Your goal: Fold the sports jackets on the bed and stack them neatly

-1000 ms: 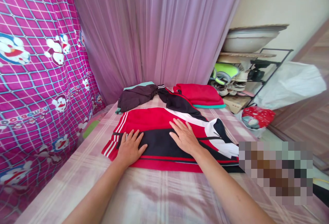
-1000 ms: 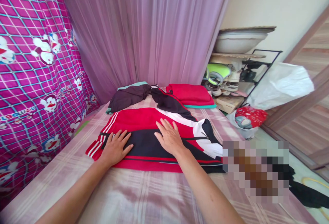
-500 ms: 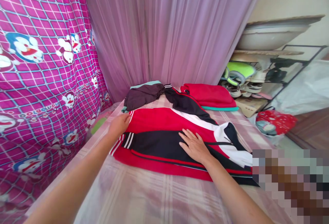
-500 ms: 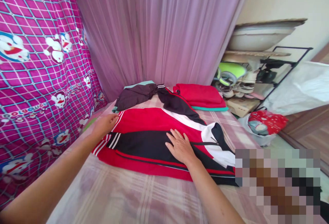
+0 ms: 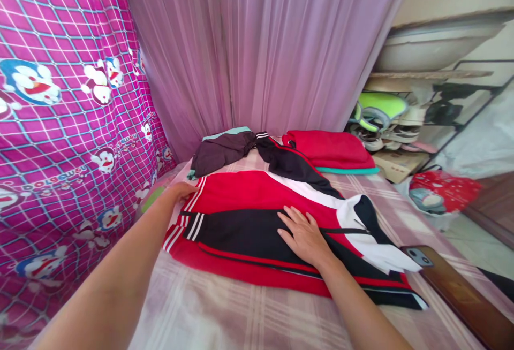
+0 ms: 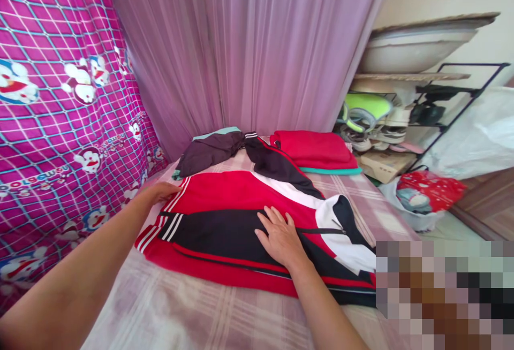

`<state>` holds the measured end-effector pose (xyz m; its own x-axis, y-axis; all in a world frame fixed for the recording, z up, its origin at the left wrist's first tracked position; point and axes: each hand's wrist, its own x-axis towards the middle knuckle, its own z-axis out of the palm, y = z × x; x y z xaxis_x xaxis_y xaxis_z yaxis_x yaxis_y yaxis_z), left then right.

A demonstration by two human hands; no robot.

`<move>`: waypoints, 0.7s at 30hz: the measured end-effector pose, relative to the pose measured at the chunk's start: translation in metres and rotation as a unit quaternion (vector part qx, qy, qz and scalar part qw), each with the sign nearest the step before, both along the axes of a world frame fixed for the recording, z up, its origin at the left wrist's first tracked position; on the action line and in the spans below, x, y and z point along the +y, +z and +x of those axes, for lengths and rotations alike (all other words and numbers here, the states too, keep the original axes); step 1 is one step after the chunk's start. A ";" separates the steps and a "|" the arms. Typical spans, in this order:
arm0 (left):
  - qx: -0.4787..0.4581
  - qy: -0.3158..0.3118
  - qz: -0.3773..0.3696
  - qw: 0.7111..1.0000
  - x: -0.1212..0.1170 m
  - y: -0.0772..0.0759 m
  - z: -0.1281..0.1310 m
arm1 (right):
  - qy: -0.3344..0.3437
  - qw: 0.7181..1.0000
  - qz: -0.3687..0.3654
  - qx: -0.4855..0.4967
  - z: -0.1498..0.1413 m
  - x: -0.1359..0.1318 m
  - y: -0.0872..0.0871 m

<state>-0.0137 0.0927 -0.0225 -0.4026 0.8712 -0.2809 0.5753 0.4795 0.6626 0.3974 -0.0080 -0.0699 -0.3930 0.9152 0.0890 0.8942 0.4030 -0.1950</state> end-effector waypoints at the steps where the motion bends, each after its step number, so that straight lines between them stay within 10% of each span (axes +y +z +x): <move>1: -0.015 0.000 -0.017 1.000 0.000 0.002 0.000 | 0.001 1.000 0.001 0.003 0.000 0.000 0.000; 21: -0.071 -0.025 -0.066 0.995 0.004 0.015 0.003 | 0.004 1.000 0.001 0.010 0.000 0.000 -0.001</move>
